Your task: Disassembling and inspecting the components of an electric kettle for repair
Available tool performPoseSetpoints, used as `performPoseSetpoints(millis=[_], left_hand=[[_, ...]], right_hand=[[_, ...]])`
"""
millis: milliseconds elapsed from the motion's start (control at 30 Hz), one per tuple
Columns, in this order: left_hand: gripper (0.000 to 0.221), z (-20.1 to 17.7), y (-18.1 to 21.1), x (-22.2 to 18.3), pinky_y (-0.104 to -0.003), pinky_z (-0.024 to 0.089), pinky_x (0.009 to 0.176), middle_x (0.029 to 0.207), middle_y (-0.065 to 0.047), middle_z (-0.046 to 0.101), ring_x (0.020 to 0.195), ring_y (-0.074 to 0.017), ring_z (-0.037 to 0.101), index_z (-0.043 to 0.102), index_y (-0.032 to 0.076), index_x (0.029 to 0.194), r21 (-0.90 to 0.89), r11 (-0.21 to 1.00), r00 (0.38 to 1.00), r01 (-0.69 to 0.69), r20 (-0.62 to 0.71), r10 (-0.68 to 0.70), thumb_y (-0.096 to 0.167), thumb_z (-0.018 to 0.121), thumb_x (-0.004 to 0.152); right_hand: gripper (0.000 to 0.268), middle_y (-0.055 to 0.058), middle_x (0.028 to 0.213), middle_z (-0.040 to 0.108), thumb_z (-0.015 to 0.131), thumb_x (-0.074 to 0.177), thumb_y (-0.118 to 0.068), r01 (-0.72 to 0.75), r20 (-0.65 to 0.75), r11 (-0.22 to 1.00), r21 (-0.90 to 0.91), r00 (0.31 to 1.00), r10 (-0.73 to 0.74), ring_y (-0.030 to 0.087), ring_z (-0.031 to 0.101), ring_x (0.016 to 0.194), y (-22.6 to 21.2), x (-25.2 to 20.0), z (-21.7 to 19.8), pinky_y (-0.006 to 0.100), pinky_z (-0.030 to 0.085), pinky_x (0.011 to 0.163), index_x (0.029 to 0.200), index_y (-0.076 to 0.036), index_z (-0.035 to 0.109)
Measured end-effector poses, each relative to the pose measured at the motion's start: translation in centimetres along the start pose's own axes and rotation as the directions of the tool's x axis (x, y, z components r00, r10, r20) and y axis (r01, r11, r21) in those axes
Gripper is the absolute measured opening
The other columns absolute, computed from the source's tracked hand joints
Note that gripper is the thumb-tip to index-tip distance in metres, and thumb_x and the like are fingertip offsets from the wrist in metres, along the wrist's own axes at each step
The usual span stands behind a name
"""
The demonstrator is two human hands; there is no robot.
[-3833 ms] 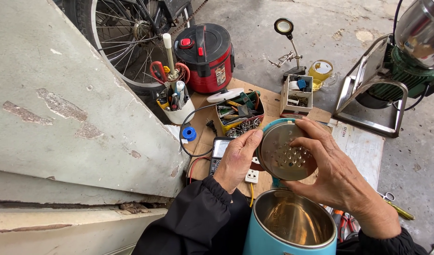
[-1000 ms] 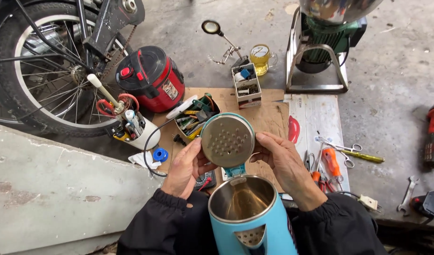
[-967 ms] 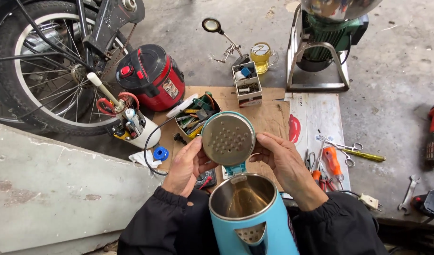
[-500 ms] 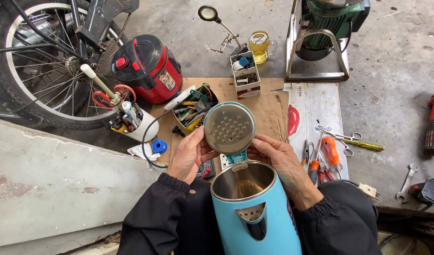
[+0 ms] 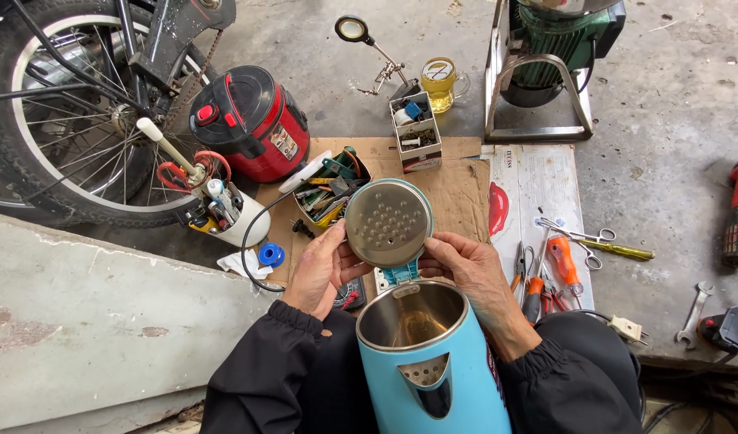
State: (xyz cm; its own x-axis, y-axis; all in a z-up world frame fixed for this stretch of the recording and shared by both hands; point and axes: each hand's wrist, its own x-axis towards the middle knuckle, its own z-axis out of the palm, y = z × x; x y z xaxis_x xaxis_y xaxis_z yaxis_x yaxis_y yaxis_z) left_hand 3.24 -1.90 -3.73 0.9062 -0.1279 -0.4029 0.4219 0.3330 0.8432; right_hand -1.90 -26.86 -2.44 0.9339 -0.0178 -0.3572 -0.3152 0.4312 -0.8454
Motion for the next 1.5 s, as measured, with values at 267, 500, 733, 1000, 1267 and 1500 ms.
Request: performPoseSetpoints(millis=[267,500,733,1000,1267,1500], left_hand=[[0.047,1.2,0.6,-0.6,-0.052,0.071,0.085,0.115,-0.026,0.082,0.103,-0.0397,0.083,0.07,-0.002,0.141,0.043,0.999,0.999,-0.027,-0.039,0.029,0.035,0.059,0.114],[0.046,1.9,1.1,-1.3,-0.034,0.064,0.079,0.112,-0.015,0.077,0.092,-0.021,0.075,0.074,-0.002,0.136,0.062,0.994,0.995,-0.087,0.048,0.084,0.033,0.056,0.113],[0.043,1.7,0.8,-0.9,-0.035,0.067,0.078,0.108,-0.014,0.077,0.091,-0.02,0.075,0.075,-0.001,0.135,0.046,0.993,0.993,-0.108,0.058,0.105,0.031,0.057,0.112],[0.046,2.7,1.6,-1.4,-0.039,0.065,0.084,0.112,-0.016,0.077,0.098,-0.0234,0.075,0.075,0.0,0.136,0.084,0.994,0.997,-0.072,0.032,0.069,0.033,0.056,0.111],[0.044,2.4,1.6,-1.3,-0.035,0.066,0.078,0.111,-0.014,0.079,0.09,-0.0209,0.076,0.076,0.0,0.135,0.039,0.997,0.998,-0.068,0.014,0.067,0.032,0.058,0.111],[0.039,2.0,0.3,-0.6,-0.033,0.065,0.075,0.105,-0.012,0.077,0.085,-0.0168,0.072,0.075,-0.001,0.127,-0.007,0.997,0.996,-0.082,0.038,0.082,0.031,0.058,0.113]], right_hand=[[0.036,0.027,0.1,0.083,0.073,0.104,-0.012,0.019,-0.022,1.0,-0.024,1.0,-0.02,0.027,0.08,0.091,-0.8,-0.6,0.0,0.04,0.067,0.089,0.131,0.012,0.08],[0.032,0.023,0.093,0.082,0.07,0.104,-0.008,-0.036,-0.015,0.997,-0.073,0.999,0.035,0.025,0.075,0.082,-2.1,-0.9,-0.6,0.033,0.064,0.078,0.126,0.01,0.085],[0.033,0.025,0.095,0.084,0.069,0.103,-0.008,-0.013,0.005,0.998,-0.065,1.0,0.014,0.026,0.076,0.085,-1.4,-0.3,-1.3,0.035,0.063,0.081,0.125,0.011,0.086],[0.044,0.025,0.097,0.08,0.062,0.106,-0.016,-0.005,0.027,1.0,-0.01,1.0,0.005,0.029,0.074,0.087,-1.4,0.7,-1.3,0.04,0.063,0.085,0.138,0.009,0.078],[0.079,0.018,0.158,0.062,0.072,0.09,-0.034,0.532,0.238,0.651,-0.541,0.84,-0.488,0.029,0.067,0.128,-3.8,0.9,0.1,0.045,0.061,0.104,0.161,-0.01,0.048],[0.126,0.009,0.179,0.043,0.105,0.061,-0.04,0.787,0.751,-0.036,-0.616,0.573,-0.329,0.03,0.036,0.166,-6.7,2.6,0.8,0.047,0.031,0.135,0.168,-0.012,0.045]])
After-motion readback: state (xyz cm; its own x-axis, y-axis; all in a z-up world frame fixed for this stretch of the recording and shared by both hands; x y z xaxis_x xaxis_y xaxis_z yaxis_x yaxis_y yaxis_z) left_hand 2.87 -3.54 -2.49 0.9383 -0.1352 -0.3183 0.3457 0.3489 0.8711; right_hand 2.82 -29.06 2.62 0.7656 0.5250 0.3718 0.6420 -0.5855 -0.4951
